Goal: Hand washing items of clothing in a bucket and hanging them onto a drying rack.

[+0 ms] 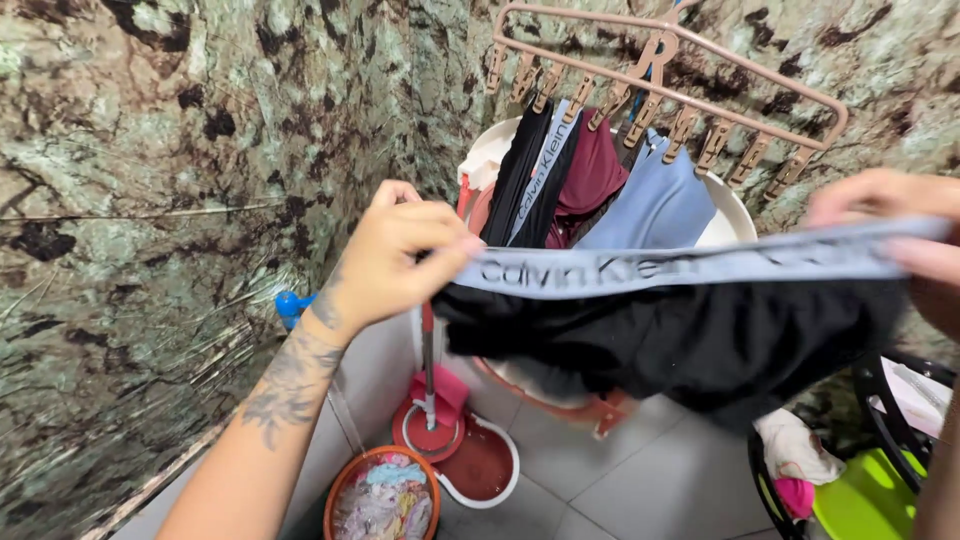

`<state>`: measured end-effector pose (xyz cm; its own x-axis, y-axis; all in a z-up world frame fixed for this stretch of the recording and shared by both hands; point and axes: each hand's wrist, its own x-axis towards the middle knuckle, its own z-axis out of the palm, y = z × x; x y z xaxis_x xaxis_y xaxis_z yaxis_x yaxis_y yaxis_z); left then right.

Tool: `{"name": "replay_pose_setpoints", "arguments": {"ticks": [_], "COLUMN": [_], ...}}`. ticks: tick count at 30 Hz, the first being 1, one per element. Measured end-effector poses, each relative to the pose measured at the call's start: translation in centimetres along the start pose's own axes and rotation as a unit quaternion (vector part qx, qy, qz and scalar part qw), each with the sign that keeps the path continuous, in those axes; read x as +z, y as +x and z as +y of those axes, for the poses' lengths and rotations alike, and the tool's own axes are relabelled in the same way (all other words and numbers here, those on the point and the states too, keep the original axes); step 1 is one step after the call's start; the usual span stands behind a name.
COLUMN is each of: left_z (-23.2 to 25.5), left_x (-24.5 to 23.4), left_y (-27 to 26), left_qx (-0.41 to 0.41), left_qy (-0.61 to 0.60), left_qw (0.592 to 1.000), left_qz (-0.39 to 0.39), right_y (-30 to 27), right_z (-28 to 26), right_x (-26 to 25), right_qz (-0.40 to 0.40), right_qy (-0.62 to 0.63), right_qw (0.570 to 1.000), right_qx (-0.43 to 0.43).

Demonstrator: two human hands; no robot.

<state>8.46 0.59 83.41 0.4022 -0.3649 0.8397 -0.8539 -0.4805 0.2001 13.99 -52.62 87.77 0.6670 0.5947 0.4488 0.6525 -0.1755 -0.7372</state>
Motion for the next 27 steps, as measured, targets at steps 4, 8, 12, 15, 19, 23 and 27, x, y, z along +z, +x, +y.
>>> {"name": "replay_pose_setpoints", "arguments": {"ticks": [4,8,12,15,19,23,27], "left_z": [1.0,-0.1,-1.1,2.5,3.0,3.0,3.4], "left_x": [-0.3,1.3,5.8,11.3,18.4,23.4,28.4], "left_y": [0.0,-1.2,-1.5,-0.4,-0.4,1.3,4.0], "left_qx": [0.045,0.018,-0.047,-0.080,-0.146,-0.252,-0.305], "left_qy": [0.100,0.131,-0.015,-0.142,-0.277,-0.330,-0.502], "left_qw": [0.994,0.991,0.998,0.986,0.946,0.909,0.808], "left_qz": [-0.007,0.010,0.035,-0.020,-0.080,0.040,0.048], "right_y": [0.6,2.4,4.9,6.4,8.2,9.8,13.0], "right_z": [-1.6,-3.9,-5.5,-1.4,0.7,-1.0,2.2], "right_x": [3.2,7.7,14.6,19.5,17.4,10.9,2.4], "right_qz": [0.093,0.132,0.125,0.045,0.049,0.158,0.197], "right_qy": [-0.078,-0.113,-0.140,-0.089,0.005,-0.329,-0.591], "right_qw": [0.992,0.984,0.974,0.994,0.989,0.931,0.768], "right_qx": [0.036,0.051,0.124,0.046,0.139,-0.001,-0.149]}}
